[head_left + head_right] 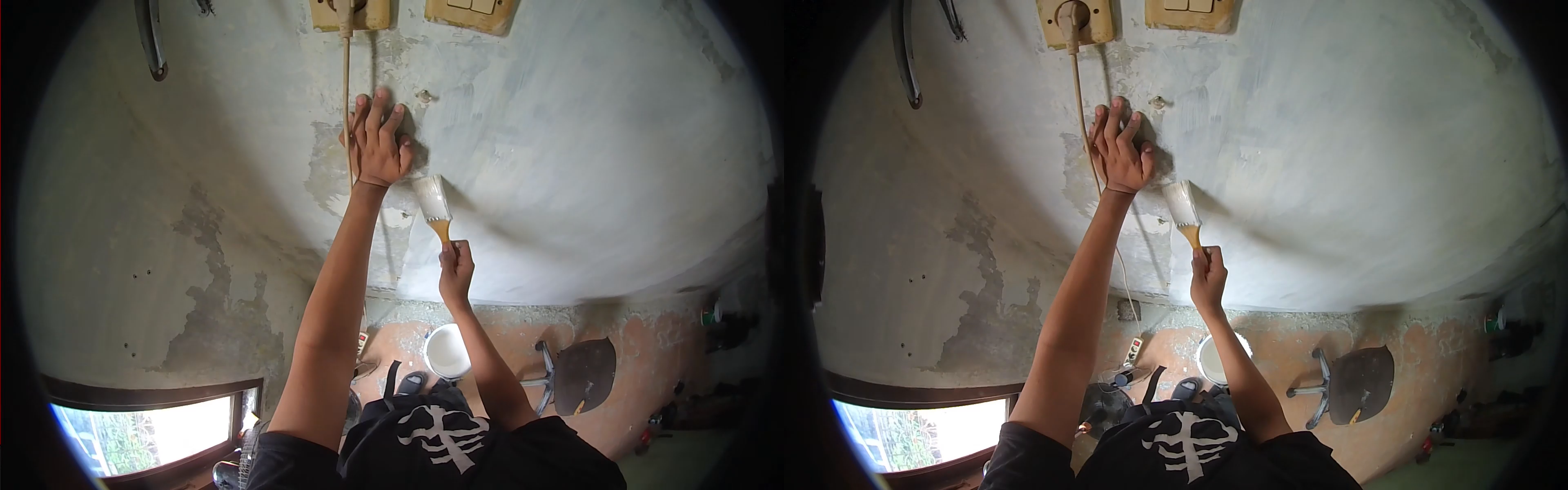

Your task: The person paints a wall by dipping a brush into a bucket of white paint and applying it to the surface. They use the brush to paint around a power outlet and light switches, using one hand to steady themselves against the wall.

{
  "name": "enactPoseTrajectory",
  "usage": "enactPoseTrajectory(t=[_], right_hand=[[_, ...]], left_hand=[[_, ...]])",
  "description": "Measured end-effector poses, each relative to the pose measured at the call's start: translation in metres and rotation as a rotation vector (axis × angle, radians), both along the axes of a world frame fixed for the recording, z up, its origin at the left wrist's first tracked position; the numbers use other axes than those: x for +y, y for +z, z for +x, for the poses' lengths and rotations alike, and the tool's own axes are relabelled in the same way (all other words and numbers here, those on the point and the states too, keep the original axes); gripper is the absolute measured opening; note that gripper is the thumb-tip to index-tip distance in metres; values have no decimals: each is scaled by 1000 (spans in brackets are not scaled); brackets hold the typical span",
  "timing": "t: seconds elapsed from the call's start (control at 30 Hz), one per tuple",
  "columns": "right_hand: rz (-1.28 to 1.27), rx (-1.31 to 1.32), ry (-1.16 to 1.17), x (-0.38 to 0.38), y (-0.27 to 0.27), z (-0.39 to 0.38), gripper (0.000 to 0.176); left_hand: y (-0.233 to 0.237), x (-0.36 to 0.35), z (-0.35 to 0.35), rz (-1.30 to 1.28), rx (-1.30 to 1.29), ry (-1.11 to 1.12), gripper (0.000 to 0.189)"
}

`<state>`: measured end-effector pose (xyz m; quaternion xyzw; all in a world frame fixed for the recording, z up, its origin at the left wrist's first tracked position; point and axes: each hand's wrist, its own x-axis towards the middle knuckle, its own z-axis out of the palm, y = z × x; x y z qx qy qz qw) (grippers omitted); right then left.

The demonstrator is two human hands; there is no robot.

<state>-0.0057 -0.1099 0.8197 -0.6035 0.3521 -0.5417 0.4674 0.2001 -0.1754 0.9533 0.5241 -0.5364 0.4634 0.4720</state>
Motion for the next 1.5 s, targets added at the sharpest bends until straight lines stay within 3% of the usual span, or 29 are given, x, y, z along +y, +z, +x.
enactPoseTrajectory(t=[0.27, 0.37, 0.73, 1.07, 1.17, 1.27, 1.5], right_hand=[[15, 339, -78, 11, -45, -2, 20], [-12, 342, -92, 19, -48, -16, 20], [-222, 377, -136, 4, 13, -16, 16], [-175, 476, -146, -3, -6, -16, 19], [-136, 441, -128, 1, -10, -24, 20], [169, -14, 85, 11, -12, -40, 23], [444, -136, 101, 60, 40, -110, 22]], left_hand=[[-3, 1, -1, 2, 3, 16, 42], [2, -2, 0, -31, -6, 6, 43], [-1, -1, 1, -9, 1, -1, 44], [-2, -1, 2, 3, 5, -21, 44], [0, -2, -1, -42, 23, -23, 41], [1, -2, 1, -77, 44, -8, 38], [3, 1, 1, -33, -19, -4, 42]])
